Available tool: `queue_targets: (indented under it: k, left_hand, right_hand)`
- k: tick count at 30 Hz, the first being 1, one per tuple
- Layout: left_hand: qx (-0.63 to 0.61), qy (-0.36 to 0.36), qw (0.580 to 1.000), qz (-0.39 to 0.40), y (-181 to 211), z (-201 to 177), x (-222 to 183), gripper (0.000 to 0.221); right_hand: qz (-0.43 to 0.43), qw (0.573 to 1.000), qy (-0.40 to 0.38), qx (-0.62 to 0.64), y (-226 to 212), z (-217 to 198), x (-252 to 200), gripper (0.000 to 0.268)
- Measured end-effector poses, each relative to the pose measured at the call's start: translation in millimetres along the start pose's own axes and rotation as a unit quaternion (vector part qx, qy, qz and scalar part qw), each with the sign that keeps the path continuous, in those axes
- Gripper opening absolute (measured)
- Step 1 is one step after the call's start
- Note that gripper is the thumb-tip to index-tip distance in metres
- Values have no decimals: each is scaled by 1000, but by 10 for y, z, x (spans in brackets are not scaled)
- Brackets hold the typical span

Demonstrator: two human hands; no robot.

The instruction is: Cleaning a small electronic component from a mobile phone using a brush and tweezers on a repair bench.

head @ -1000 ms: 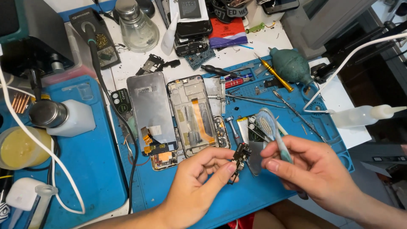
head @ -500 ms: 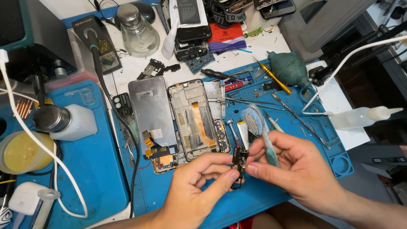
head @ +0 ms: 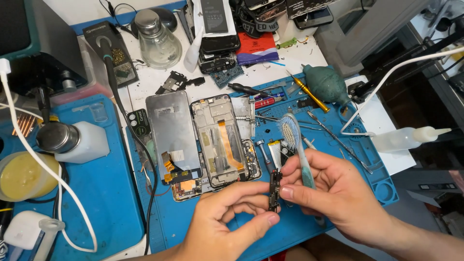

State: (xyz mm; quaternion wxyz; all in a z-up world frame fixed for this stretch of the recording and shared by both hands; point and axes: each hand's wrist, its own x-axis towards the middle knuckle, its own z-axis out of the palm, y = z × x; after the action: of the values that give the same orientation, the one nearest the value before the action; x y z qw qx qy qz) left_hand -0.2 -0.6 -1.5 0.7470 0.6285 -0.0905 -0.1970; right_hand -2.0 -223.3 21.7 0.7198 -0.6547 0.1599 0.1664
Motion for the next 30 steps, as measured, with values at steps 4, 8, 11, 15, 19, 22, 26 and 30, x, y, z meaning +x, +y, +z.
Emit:
queue_targets:
  k: [4,8,11,15,19,22,26,30]
  left_hand:
    - [-25,3,1000,-13,-38,-1,8,45]
    - [-48,1,998,-45,-37,-2,27,46]
    - [-67,-4,996,-54,-52,0,45,48]
    - [-91,-8,993,-70,-63,-3,70,49]
    - [-124,16,985,-121,-159,-7,76,51]
    - [-154,24,979,-134,-184,-4,80,52]
    - [-157,13,977,-141,-133,-9,97,51]
    - [-177,10,976,-126,-184,-2,94,50]
  right_hand:
    - [15,1000,5,0,10,-7,10,24]
    - [21,1000,-1,4,26,-15,23,26]
    - [29,999,-9,17,14,-6,30,24]
    - [19,1000,-16,16,55,-13,36,20]
    - [13,1000,-10,10,54,-3,45,21]
    - [4,1000,-13,13,51,4,37,18]
    - [7,1000,-12,23,76,-2,41,19]
    - [6,999,-13,32,107,-8,43,19]
